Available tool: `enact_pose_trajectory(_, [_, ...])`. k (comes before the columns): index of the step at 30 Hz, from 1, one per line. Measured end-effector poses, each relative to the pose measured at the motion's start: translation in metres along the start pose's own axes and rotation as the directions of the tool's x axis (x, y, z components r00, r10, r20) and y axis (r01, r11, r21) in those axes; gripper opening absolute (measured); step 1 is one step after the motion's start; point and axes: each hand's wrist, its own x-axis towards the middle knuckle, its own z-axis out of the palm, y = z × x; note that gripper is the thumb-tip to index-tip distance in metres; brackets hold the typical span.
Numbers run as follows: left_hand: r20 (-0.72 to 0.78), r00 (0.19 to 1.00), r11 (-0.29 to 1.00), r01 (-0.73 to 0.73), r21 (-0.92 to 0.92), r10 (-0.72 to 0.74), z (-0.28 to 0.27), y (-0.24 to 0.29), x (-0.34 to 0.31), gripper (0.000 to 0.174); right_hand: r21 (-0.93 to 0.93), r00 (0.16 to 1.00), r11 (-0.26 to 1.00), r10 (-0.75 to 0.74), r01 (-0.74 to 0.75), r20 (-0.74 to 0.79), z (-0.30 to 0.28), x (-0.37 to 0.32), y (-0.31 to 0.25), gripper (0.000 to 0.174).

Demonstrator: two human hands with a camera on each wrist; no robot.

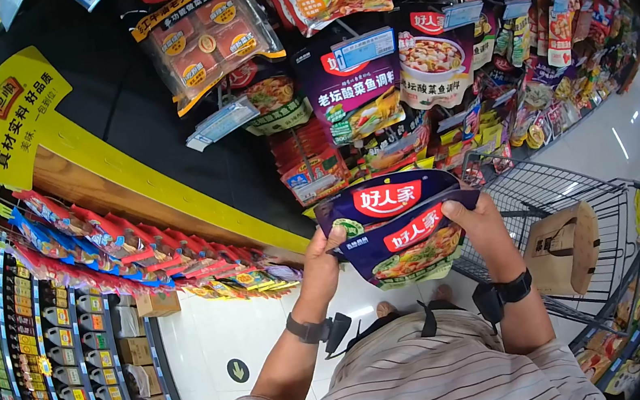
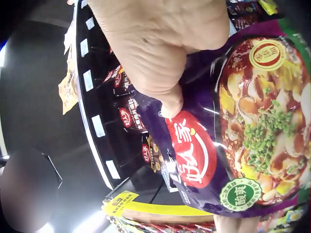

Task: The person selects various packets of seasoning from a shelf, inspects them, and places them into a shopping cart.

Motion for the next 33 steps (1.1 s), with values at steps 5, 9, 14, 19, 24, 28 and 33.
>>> enact_pose_trajectory(5, [0.104, 0.983, 0.97, 0.166, -0.175, -0.149, 0.012, -0.009, 0.01, 0.036, -0.176, 0.995, 0.984, 0.001, -0.018, -0.1, -0.019, -0.016, -0.003, 0.026])
enact_pose_trajectory(9, [0.365, 0.913, 0.982, 0.148, 0.116, -0.181, -0.008, 0.011, 0.034, 0.054, -0.029, 0.969, 0.998, -0.055, 0.05, -0.241, -0.024, -0.023, -0.015, 0.026])
enact_pose_trajectory(14, [-0.273, 0.93, 0.962, -0.201, 0.187, 0.247, -0.033, 0.057, 0.14, 0.051, -0.232, 0.969, 0.969, -0.133, 0.083, -0.209, -0.031, -0.031, -0.027, 0.027])
enact_pose_trajectory(19, [-0.42, 0.727, 0.788, -0.269, 0.554, 0.543, -0.118, 0.077, 0.28, 0.039, -0.191, 0.949, 0.98, -0.108, 0.051, -0.297, -0.046, -0.043, -0.029, 0.026])
enact_pose_trajectory(24, [-0.455, 0.72, 0.851, -0.425, 0.309, 0.525, -0.14, 0.074, 0.309, 0.034, -0.222, 0.941, 0.974, -0.113, 0.042, -0.319, -0.054, -0.05, -0.029, 0.027])
enact_pose_trajectory(28, [-0.499, 0.718, 0.869, -0.462, 0.18, 0.485, -0.142, 0.073, 0.304, 0.028, -0.225, 0.939, 0.974, -0.103, 0.029, -0.327, -0.058, -0.054, -0.022, 0.027])
enact_pose_trajectory(33, [-0.574, 0.701, 0.896, -0.417, 0.151, 0.423, -0.121, 0.085, 0.267, 0.023, -0.187, 0.954, 0.982, -0.083, 0.029, -0.288, -0.049, -0.048, -0.025, 0.027])
